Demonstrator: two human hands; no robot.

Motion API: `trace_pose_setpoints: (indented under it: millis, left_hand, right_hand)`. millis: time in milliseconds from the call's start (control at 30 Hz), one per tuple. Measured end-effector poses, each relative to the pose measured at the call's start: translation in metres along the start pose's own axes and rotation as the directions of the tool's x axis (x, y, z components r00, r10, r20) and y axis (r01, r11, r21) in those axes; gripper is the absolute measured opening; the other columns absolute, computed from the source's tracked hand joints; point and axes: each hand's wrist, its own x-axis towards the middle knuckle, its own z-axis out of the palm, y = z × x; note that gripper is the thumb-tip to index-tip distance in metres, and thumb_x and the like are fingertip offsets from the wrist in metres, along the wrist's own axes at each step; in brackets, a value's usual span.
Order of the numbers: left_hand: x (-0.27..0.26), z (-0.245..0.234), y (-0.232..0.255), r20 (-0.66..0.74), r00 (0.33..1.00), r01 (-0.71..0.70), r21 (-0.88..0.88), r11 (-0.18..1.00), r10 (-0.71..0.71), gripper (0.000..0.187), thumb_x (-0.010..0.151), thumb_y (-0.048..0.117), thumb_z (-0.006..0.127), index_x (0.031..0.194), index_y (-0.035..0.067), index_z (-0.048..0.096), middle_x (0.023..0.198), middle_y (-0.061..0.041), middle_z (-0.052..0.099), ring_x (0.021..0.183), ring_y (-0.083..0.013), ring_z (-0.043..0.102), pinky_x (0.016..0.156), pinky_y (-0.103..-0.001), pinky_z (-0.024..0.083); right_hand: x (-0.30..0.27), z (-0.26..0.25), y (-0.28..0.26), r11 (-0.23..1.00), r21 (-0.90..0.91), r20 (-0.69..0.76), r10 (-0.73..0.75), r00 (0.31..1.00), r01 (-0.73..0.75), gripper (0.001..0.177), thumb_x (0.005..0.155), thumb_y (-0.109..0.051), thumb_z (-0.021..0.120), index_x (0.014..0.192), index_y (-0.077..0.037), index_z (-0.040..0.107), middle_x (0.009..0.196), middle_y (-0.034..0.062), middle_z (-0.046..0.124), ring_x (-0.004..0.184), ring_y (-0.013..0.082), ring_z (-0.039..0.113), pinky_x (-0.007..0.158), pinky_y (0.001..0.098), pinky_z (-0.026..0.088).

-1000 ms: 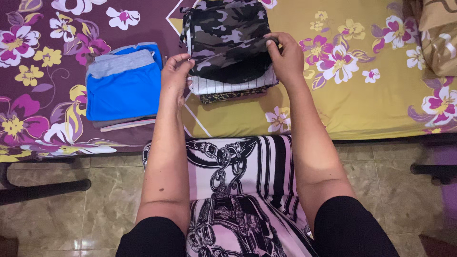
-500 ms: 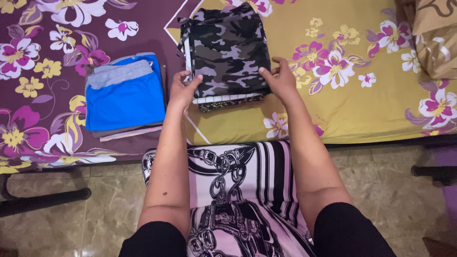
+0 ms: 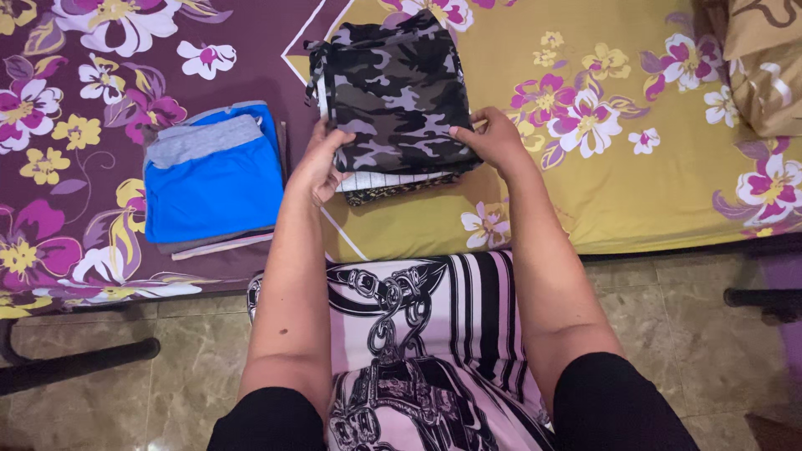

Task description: The person folds several items of clothing by hand on a bed, including a blue piece, a camouflage patterned item, and a floral white garment, and then picks up the folded stack.

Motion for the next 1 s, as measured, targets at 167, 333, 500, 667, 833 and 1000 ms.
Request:
trace_pose_setpoints:
  millis: [167,333,500,667,833,1000]
  left_hand:
    - [0.018,-0.006,-0.015,0.01,1.0,0.009,-0.044,0.999,-0.008,0.075,0.082,0.028,0.069,0.151,0.025,0.037,0.148,-0.003,0.048,0.12,-0.0208,0.057,0.09,-0.052,0.05]
    - [0.043,-0.025,-0.04,0.266,0.959,0.019,-0.401,0.916,0.096,0.025,0.101,0.02,0.071,0.119,0.008,0.059,0.105,-0.008,0.066,0.074,-0.0204,0.064,0.062,-0.033,0.053]
    - [0.031,-0.02,-0.047,0.249,0.968,0.167,-0.54,0.825,-0.033,0.017,0.093,0.016,0.061,0.095,0.0,0.064,0.076,-0.009,0.072,0.059,-0.0194,0.069,0.057,-0.027,0.059]
    - [0.014,-0.009,-0.041,0.207,0.978,0.071,-0.384,0.921,0.01,0.028,0.091,0.013,0.063,0.119,0.007,0.058,0.1,-0.009,0.069,0.078,-0.0223,0.072,0.068,-0.035,0.062]
    - [-0.012,0.008,-0.013,0.006,0.999,0.051,-0.046,0.998,-0.05,0.058,0.09,0.024,0.064,0.146,0.018,0.048,0.13,-0.008,0.063,0.109,-0.0214,0.067,0.085,-0.045,0.06]
    - [-0.004,0.017,-0.018,0.023,0.988,-0.153,0.04,0.987,0.152,0.071,0.086,0.014,0.066,0.151,0.011,0.039,0.129,-0.012,0.064,0.112,-0.0238,0.065,0.093,-0.04,0.057]
  right_hand:
    - [0.002,0.001,0.006,0.998,-0.057,-0.075,-0.01,0.997,0.006,0.062,0.08,-0.05,0.086,0.108,0.0,0.063,0.086,0.0067,0.065,0.078,0.0173,0.064,0.066,0.0336,0.055]
    - [-0.019,-0.007,-0.015,0.988,0.003,-0.012,0.155,0.988,-0.155,0.06,0.086,-0.06,0.073,0.102,-0.002,0.064,0.078,0.0058,0.063,0.065,0.0173,0.061,0.058,0.0334,0.051]
    - [-0.028,-0.016,-0.027,0.975,0.067,0.096,0.205,0.974,-0.212,0.061,0.095,-0.064,0.058,0.098,-0.004,0.065,0.072,0.0031,0.06,0.056,0.013,0.056,0.049,0.0288,0.045]
    - [-0.021,-0.013,-0.021,0.938,0.267,0.281,0.143,0.949,-0.22,0.035,0.095,-0.039,0.073,0.106,-0.008,0.061,0.076,-0.0021,0.066,0.057,0.0084,0.058,0.051,0.0237,0.046]
    - [-0.015,-0.004,-0.008,0.9,0.407,0.346,0.004,0.938,-0.154,0.038,0.09,-0.024,0.076,0.121,-0.004,0.064,0.093,0.0004,0.07,0.077,0.0097,0.064,0.068,0.0264,0.05]
    - [-0.011,-0.003,-0.014,0.829,0.518,0.352,0.017,0.936,-0.21,0.046,0.088,-0.019,0.076,0.126,0.0,0.059,0.111,0.0062,0.072,0.097,0.0147,0.07,0.086,0.0304,0.058]
